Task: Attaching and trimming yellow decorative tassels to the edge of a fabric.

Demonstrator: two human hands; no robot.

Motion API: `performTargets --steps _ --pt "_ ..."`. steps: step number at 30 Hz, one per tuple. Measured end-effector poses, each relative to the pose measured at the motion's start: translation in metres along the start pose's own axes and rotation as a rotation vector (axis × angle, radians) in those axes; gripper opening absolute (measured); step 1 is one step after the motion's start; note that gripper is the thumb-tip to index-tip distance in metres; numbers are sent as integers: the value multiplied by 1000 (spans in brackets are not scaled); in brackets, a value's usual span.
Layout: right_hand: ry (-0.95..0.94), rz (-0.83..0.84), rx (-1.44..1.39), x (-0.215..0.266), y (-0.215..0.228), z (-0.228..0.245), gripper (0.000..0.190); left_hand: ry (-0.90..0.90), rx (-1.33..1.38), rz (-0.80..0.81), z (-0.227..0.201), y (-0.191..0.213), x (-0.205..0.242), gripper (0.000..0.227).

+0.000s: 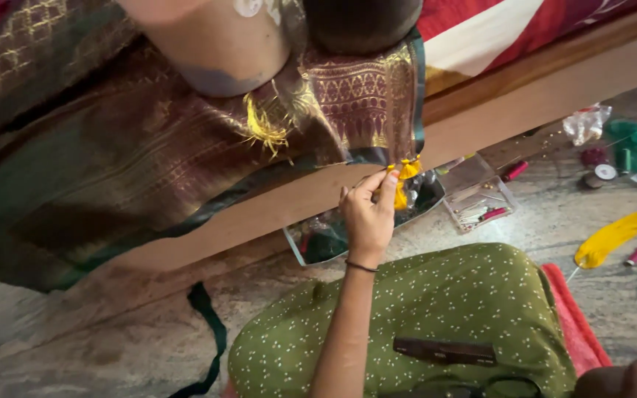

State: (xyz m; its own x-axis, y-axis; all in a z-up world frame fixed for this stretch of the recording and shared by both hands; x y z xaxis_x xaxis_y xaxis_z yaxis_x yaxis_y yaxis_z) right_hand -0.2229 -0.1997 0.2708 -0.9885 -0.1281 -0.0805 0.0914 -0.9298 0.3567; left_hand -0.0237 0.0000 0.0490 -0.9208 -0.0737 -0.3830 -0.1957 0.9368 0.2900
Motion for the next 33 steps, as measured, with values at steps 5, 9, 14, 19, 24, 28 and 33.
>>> performTargets --steps 5,9,14,19,24,28,33 --pt "-4 -65 279 -123 -48 -44 19 120 79 96 -16 13 -4 27" --pt "16 118 -9 -197 -63 -128 13 191 281 176 3 14 -10 28" --pt "127 139 92 -210 -65 -162 13 391 737 375 15 18 -20 23" --pt "249 52 407 -204 -61 -137 13 425 791 451 29 14 -23 22" --pt "366 15 543 -203 -62 -138 14 401 737 427 23 7 -17 22" --pt "525 96 731 -221 -57 -127 19 283 276 218 -2 11 -11 23" --pt "904 226 1065 -257 -73 -89 12 39 -60 36 6 -7 4 25"
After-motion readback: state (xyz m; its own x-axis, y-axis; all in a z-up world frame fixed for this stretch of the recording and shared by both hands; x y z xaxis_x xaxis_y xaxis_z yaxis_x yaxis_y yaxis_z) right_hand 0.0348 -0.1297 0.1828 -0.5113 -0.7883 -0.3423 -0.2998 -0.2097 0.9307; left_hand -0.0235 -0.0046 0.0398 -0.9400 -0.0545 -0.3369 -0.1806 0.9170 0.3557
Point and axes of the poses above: each hand's wrist, its own x-axis away from the middle knuckle, its own y-axis out of the back of the hand, z = x × y, the point moved 1 cm from there along -x, towards the middle knuckle, and after that the axes turned 3 degrees about x, right-handed, at the moved point
